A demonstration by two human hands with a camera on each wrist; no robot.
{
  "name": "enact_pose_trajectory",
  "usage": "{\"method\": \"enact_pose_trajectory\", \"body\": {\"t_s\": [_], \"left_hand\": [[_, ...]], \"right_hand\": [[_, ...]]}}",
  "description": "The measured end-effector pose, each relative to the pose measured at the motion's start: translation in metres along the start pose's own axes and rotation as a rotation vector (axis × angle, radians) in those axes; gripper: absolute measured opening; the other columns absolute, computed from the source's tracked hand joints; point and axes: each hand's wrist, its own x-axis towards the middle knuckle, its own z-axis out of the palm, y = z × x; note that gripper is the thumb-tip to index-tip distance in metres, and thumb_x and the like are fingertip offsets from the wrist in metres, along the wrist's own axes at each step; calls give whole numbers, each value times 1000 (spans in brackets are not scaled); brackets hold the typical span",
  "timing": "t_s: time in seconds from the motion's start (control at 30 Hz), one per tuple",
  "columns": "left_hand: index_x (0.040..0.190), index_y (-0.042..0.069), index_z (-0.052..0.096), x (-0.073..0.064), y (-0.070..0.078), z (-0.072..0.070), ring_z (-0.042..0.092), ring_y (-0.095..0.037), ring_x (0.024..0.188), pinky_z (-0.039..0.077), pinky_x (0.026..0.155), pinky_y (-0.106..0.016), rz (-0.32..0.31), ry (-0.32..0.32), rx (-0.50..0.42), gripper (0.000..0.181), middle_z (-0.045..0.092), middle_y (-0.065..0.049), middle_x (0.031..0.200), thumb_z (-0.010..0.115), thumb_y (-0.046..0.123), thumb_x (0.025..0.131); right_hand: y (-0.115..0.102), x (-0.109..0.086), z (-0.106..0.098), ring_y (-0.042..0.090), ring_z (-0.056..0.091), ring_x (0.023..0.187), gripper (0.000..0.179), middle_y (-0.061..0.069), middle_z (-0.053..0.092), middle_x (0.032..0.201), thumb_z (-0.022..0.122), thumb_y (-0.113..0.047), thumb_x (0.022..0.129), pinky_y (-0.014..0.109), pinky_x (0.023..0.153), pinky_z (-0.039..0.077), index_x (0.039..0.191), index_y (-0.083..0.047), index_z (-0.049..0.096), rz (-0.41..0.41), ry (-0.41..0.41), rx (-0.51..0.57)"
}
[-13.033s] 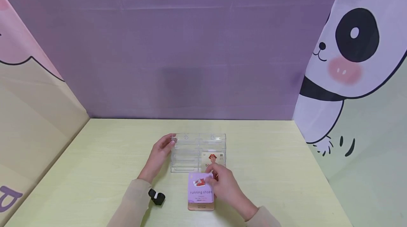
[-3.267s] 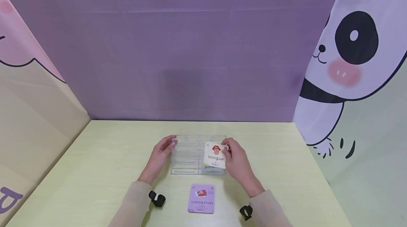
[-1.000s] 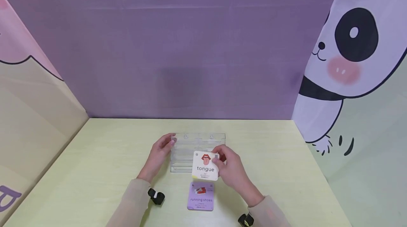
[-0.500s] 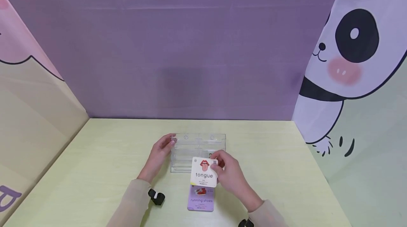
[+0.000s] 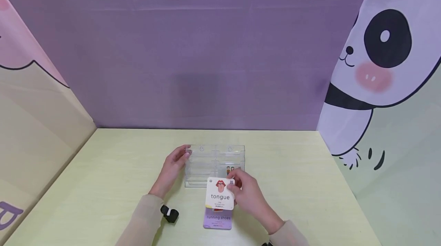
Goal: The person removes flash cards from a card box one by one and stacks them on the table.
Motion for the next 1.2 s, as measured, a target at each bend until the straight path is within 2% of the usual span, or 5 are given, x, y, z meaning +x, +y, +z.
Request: {"method": "enact_pose_trajectory", "body": {"t_s": [0.2,0.43,0.77,1.2], "left_hand": [[143,11,57,1,-2,0,52,-28,125,38,111,-46,-12,-4,14,38,60,-13,132,57,16,105],[145,10,55,0,0,0,50,-30,129,36,113,-49,-20,-5,-10,40,58,-15,136,57,16,106],[142,12,57,0,-2,0,52,-29,127,37,113,-47,-2,-11,10,38,60,-13,133,58,16,105],[141,12,58,0,1,-1,53,-28,127,37,112,-46,-9,-2,-3,37,61,-12,132,58,17,105]], "right_hand": [[1,-2,2,23,56,71,21,6,53,81,65,10,92,42,50,58,106,-6,62,22,-20,-4],[5,-5,5,22,55,72,21,7,52,80,65,9,92,39,50,58,106,-6,61,42,-58,20],[11,-7,9,22,55,70,20,7,50,79,65,9,92,34,47,56,106,-4,61,42,-90,-3],[12,-8,10,21,54,72,19,6,48,79,66,9,92,33,47,56,103,-7,60,64,-109,-21]]}}
